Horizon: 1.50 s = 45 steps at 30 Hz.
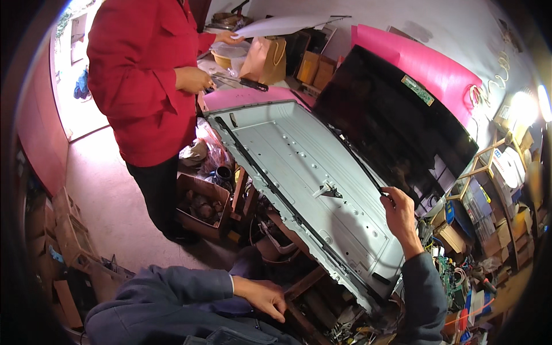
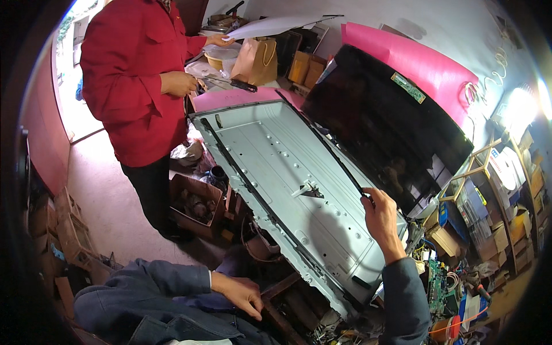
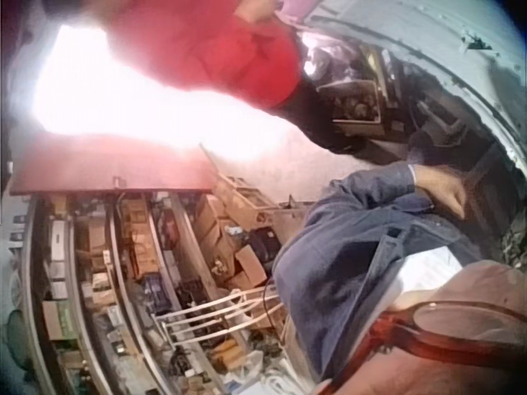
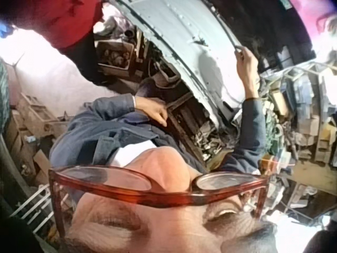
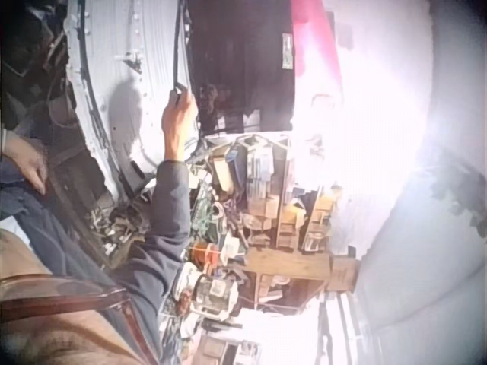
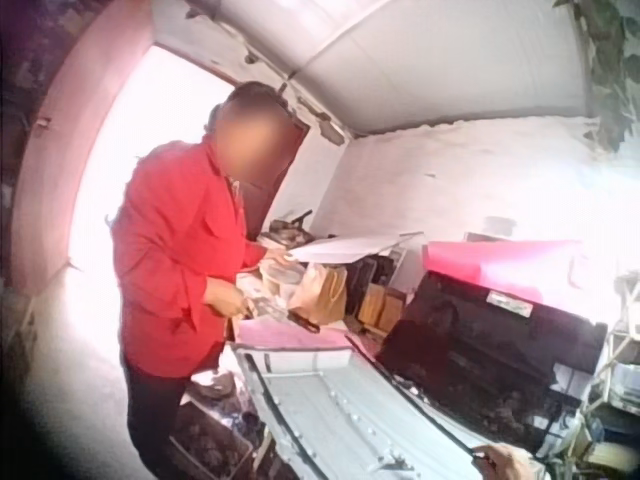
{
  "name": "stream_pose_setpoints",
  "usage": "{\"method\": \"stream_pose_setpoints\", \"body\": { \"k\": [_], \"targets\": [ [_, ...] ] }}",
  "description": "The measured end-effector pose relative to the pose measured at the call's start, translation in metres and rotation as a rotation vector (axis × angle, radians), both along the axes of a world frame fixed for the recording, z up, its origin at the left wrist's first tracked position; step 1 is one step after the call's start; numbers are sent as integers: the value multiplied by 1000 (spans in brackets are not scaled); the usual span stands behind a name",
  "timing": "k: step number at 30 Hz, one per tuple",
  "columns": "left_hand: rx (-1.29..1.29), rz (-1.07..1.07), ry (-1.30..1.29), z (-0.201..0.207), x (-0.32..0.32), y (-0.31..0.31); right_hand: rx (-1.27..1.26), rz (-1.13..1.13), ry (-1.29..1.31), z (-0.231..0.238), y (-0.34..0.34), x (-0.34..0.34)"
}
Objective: The person assembles a flat-screen display by attaching a metal backplate, inserting a screen panel, and securing a black rubber gasket with assistance from a coworker. The person handles the backplate, screen, and gasket, and uses a screwdriver to fasten components.
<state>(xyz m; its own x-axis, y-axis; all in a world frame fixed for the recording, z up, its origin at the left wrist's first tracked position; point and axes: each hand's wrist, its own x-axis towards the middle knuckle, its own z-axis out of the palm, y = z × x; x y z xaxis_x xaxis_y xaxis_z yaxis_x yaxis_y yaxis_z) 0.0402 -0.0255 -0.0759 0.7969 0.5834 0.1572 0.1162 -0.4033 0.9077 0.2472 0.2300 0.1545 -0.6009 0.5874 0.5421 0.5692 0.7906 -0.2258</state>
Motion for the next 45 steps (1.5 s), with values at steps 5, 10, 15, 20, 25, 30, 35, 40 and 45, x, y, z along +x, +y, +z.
{"method": "stream_pose_setpoints", "body": {
  "k": [5, 10, 15, 20, 25, 30, 35, 40, 45],
  "targets": [
    [-76, 32, 251, 10, -15, -11, 97, -58, -69, -15, 41, -8],
    [77, 523, 372, -85, -34, 14, 77, -115, -103, -25, 66, -14],
    [361, 851, 423, -159, -40, 59, 50, -148, -120, -31, 77, -15],
    [505, 905, 386, -200, -36, 71, 0, -186, -110, -37, 80, -15],
    [566, 910, 560, -225, -40, 89, -33, -183, -89, -41, 89, -13],
    [576, 925, 540, -200, -42, 90, -26, -175, -97, -44, 95, -12],
    [571, 902, 534, -200, -43, 93, -47, -183, -75, -48, 100, -10],
    [603, 955, 501, -212, -44, 96, -81, -209, -66, -46, 100, -14],
    [606, 984, 487, -212, -43, 96, -66, -223, -72, -49, 101, -14]
  ]
}}
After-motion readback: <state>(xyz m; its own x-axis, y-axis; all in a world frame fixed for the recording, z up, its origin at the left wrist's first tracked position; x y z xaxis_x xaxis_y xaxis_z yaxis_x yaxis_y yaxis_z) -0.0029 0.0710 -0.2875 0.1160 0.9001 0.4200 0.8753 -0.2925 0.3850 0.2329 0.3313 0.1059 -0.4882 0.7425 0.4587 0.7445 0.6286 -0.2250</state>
